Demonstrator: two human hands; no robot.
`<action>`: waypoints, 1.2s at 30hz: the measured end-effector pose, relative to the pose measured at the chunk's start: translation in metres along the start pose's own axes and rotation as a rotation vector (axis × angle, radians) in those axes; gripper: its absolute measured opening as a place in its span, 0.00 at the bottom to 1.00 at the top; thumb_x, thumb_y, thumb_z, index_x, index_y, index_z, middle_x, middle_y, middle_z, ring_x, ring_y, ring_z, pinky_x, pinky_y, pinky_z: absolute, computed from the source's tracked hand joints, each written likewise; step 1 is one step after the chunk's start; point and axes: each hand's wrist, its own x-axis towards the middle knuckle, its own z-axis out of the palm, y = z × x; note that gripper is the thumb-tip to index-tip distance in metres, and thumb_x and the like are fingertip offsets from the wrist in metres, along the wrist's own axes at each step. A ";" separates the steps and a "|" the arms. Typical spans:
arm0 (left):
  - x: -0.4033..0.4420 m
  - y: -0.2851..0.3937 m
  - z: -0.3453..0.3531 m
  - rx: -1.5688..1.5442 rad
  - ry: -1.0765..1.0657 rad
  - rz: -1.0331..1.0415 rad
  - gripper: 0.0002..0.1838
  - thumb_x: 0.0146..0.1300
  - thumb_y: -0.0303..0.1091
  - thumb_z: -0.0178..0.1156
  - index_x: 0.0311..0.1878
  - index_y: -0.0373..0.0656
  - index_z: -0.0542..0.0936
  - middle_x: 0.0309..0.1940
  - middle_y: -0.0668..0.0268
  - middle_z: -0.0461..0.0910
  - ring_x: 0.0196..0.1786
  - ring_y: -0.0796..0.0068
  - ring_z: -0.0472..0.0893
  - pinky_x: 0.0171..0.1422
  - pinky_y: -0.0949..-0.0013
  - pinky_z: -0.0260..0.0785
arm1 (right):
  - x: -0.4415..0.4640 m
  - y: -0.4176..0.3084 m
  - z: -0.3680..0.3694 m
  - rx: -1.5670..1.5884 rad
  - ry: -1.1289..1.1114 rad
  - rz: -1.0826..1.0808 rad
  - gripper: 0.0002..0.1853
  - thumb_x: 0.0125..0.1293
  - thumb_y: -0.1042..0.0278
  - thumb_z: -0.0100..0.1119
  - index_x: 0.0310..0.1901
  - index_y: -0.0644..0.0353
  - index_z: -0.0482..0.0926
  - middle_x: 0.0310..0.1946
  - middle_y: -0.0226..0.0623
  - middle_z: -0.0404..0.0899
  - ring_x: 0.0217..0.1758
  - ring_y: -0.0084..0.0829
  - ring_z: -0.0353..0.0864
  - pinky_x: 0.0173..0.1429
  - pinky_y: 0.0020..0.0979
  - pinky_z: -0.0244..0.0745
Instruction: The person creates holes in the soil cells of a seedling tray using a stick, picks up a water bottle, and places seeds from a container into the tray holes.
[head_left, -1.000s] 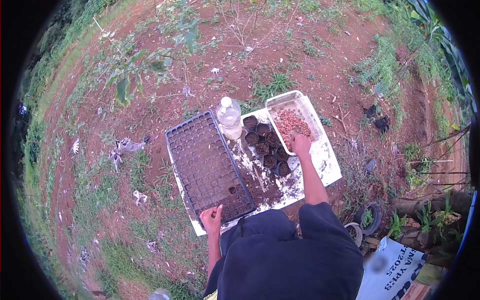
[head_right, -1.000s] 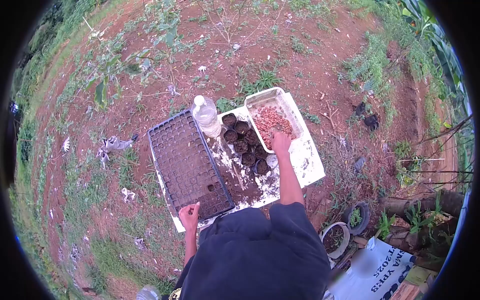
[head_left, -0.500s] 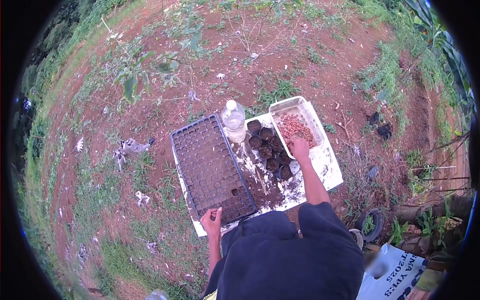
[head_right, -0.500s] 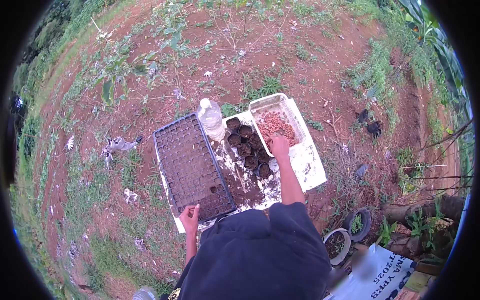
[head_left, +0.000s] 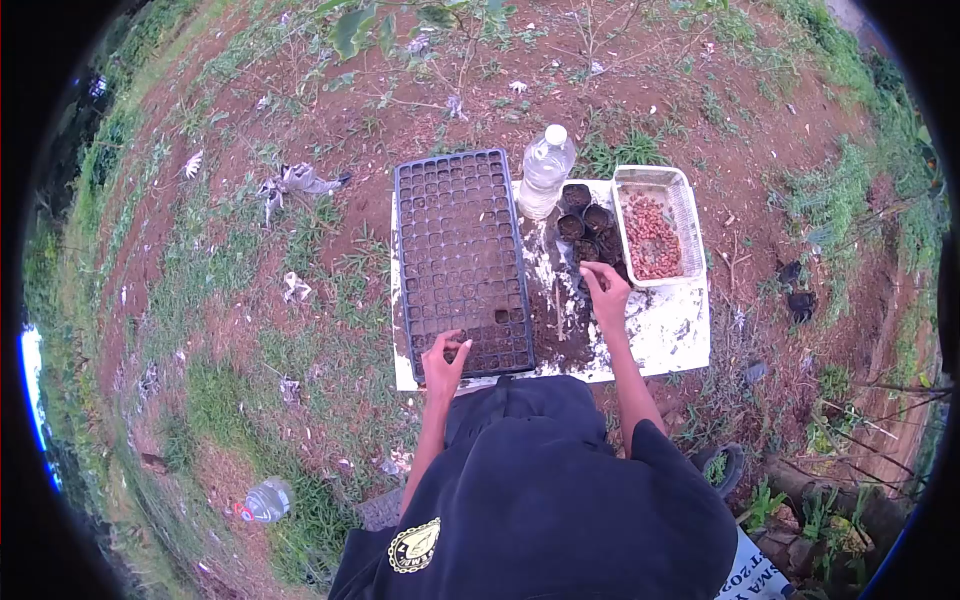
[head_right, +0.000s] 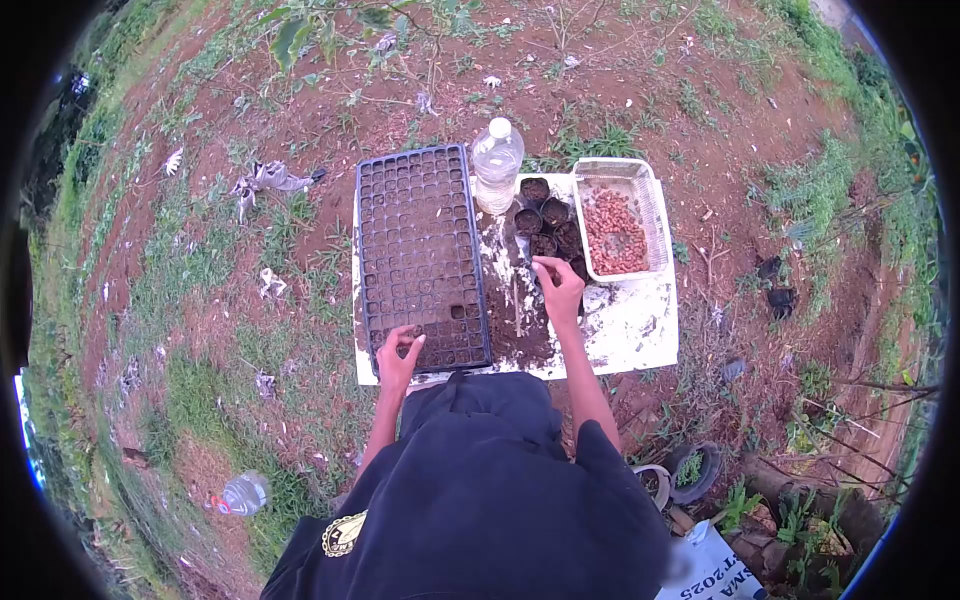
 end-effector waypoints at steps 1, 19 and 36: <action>0.000 -0.002 0.003 -0.026 -0.015 -0.011 0.17 0.60 0.35 0.71 0.51 0.40 0.83 0.28 0.62 0.86 0.35 0.68 0.85 0.52 0.63 0.73 | -0.015 -0.010 0.012 -0.039 -0.117 0.002 0.09 0.65 0.71 0.67 0.46 0.63 0.86 0.39 0.32 0.87 0.35 0.19 0.80 0.43 0.24 0.73; -0.027 -0.025 -0.009 -0.128 0.053 -0.055 0.21 0.62 0.33 0.70 0.57 0.40 0.79 0.29 0.65 0.84 0.35 0.78 0.80 0.49 0.69 0.73 | -0.037 -0.020 0.106 -0.830 -0.979 -0.567 0.10 0.62 0.72 0.52 0.41 0.65 0.81 0.46 0.51 0.79 0.63 0.47 0.72 0.70 0.42 0.66; -0.037 -0.034 -0.012 -0.161 0.093 -0.084 0.23 0.61 0.33 0.71 0.58 0.38 0.78 0.31 0.61 0.86 0.39 0.69 0.85 0.52 0.65 0.74 | -0.054 0.000 0.122 -0.808 -0.889 -0.525 0.06 0.59 0.74 0.55 0.33 0.64 0.81 0.44 0.52 0.77 0.59 0.52 0.71 0.65 0.51 0.66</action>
